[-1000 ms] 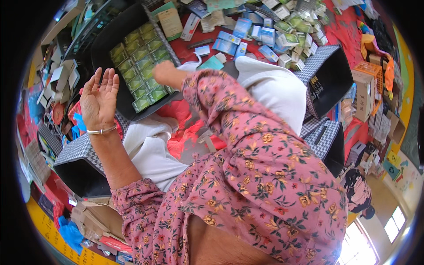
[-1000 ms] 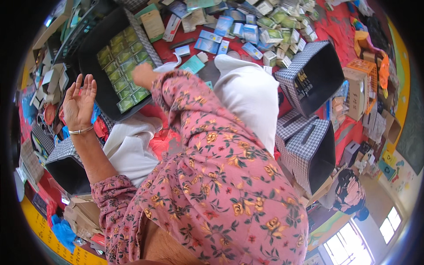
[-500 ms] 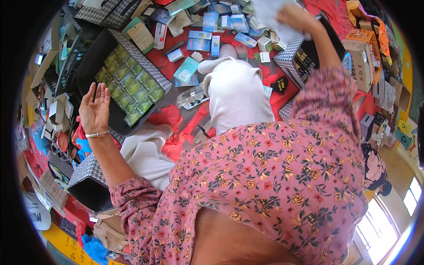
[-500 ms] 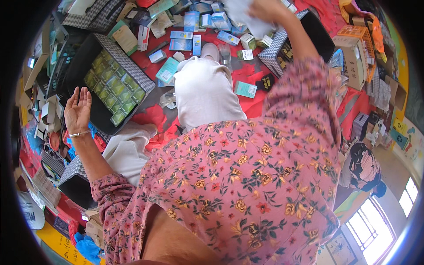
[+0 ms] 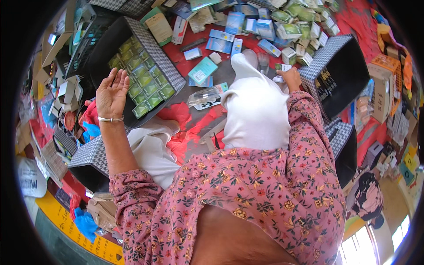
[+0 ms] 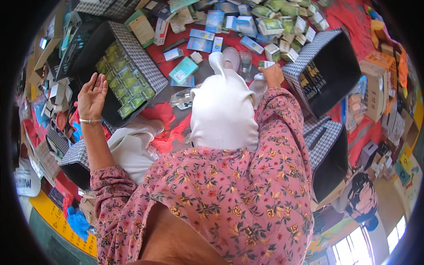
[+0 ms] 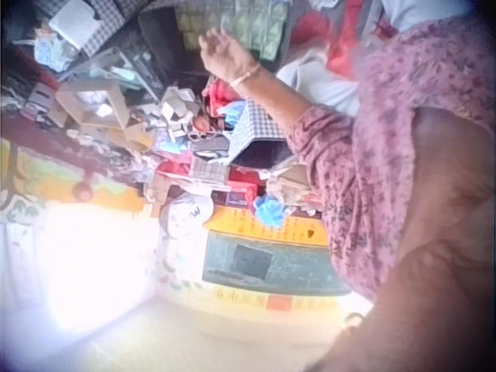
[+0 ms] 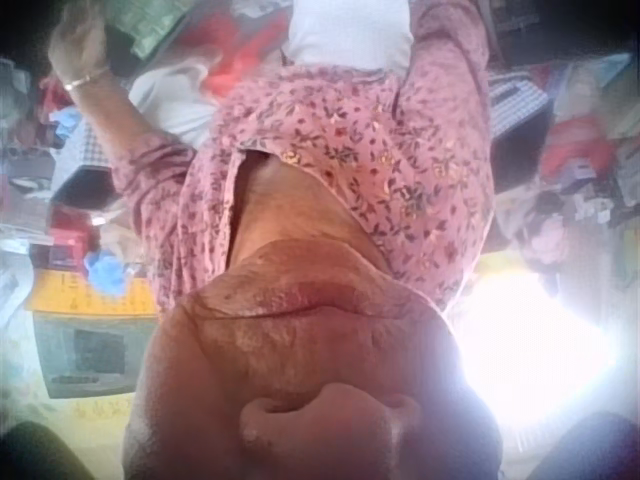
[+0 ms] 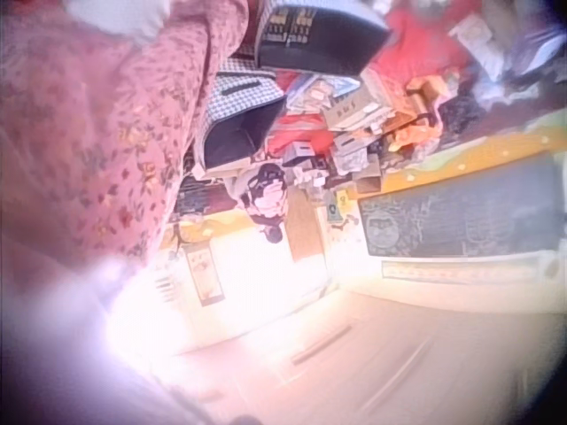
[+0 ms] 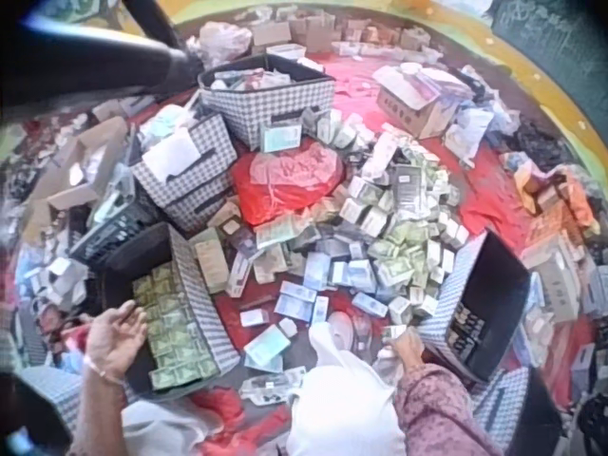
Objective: The person sits on the floor and sorts through a pile of small green and white boxes, wiping each box with a white cloth before placing them into a black crate.
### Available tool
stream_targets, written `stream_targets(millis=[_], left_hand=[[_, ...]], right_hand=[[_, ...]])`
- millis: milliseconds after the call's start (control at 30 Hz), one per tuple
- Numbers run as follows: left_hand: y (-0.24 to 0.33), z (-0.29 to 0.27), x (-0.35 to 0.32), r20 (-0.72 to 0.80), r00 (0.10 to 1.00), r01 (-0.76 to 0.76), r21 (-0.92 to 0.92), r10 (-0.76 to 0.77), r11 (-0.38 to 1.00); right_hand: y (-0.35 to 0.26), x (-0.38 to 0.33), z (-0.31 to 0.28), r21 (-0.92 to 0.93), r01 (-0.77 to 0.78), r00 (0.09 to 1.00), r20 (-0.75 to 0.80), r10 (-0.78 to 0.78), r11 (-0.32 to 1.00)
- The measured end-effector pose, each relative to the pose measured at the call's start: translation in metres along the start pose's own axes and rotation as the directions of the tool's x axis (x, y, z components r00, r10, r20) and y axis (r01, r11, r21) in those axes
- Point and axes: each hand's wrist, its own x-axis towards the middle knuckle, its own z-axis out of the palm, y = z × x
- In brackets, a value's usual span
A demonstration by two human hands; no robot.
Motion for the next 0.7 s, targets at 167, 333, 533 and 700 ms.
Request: stream_targets(millis=[167, 333, 533, 700], left_hand=[[0.002, 0.003, -0.006, -0.006, 1.000, 0.005, 0.017, -0.005, 1.000], [0.003, 0.003, -0.009, 0.010, 1.000, -0.003, -0.012, 0.003, 1.000], [0.002, 0.006, -0.014, 0.058, 0.997, -0.052, -0.050, 0.055, 0.997], [-0.012, -0.002, -0.005, 0.120, 0.987, -0.103, -0.037, 0.106, 0.994]], right_hand=[[-0.003, 0.022, 0.030, -0.126, -0.027, 0.986, -0.167, 0.006, 0.992], [-0.010, 0.021, 0.019, 0.016, 0.023, 0.995, -0.094, -0.021, 1.000], [-0.069, 0.009, -0.033, 0.194, 0.306, 0.949, 0.011, -0.314, 0.932], [-0.188, -0.061, -0.129, 0.720, 0.393, 0.804, 0.033, -0.594, 0.572]])
